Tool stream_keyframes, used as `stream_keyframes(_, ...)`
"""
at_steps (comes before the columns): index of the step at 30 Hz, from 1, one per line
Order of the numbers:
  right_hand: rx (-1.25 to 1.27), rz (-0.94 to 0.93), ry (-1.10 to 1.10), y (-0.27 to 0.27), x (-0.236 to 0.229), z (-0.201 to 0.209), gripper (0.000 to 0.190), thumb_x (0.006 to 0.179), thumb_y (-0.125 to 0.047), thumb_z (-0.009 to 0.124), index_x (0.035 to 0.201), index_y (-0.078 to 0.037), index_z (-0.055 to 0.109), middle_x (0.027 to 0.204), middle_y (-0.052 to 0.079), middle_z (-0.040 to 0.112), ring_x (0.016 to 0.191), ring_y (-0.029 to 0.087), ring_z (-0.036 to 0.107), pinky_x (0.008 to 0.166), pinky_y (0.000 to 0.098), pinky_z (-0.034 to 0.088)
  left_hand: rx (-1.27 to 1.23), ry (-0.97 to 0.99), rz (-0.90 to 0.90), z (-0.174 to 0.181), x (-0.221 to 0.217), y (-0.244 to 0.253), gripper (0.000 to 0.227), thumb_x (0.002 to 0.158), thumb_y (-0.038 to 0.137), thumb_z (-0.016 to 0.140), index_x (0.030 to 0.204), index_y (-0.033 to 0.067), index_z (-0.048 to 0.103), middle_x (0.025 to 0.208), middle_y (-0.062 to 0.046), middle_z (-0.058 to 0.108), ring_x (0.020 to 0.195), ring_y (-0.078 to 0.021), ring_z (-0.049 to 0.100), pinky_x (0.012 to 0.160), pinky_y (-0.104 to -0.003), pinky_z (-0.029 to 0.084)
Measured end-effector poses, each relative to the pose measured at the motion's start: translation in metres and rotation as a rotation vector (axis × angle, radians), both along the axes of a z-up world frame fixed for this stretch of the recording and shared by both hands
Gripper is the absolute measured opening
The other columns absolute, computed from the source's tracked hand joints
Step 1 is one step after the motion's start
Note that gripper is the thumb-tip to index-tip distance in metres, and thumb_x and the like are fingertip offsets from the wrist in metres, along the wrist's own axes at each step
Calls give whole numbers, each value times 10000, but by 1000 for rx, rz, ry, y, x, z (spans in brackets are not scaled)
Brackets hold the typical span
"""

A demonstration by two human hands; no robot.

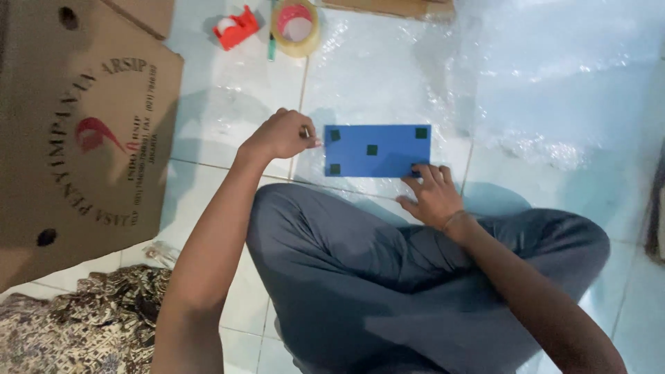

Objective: The person wraps a blue rectangular item in bubble wrap, secures it with tape, then assembles a small cardboard box, places the wrapped item inside, and tapes the box shut.

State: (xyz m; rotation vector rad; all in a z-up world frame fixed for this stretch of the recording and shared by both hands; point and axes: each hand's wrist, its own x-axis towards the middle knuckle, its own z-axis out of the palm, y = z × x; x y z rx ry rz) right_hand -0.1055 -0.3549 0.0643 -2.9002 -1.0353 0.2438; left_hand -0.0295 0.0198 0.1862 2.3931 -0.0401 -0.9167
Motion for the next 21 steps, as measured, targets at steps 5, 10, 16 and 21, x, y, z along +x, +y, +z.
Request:
stream_keyframes(5,-84,10,22,14,10,18,468,930,-626,606,1188,-244,683,1206,14,521,1169,245,583,1039,477,400,-18,-98,239,-58,1,65,215,966,170,693,1126,44,762,1063,-240,744,1104,-425,661,873,-542,575)
stream_keyframes(10,29,-32,33,39,36,17,390,975,-597,615,1102,-242,716,1066,-7,602,1050,228,664,998,445,440,-8,-430,437,-111,36,117,92,908,159,739,997,161,761,970,-111,773,925,-347,733,782,-501,587)
stream_keyframes(16,273,-85,11,93,81,31,246,916,-351,718,1009,-134,787,1092,27,749,976,247,675,989,394,446,343,-743,526,-148,99,162,526,819,132,811,1299,78,601,1243,-139,575,1122,-358,567,961,-453,472)
stream_keyframes(21,272,-113,130,111,108,36,213,922,-317,700,1037,-154,775,1009,21,725,952,259,687,972,395,481,410,-551,595,-183,137,180,824,828,184,813,1512,75,366,1465,-149,491,1265,-350,502,1000,-533,408)
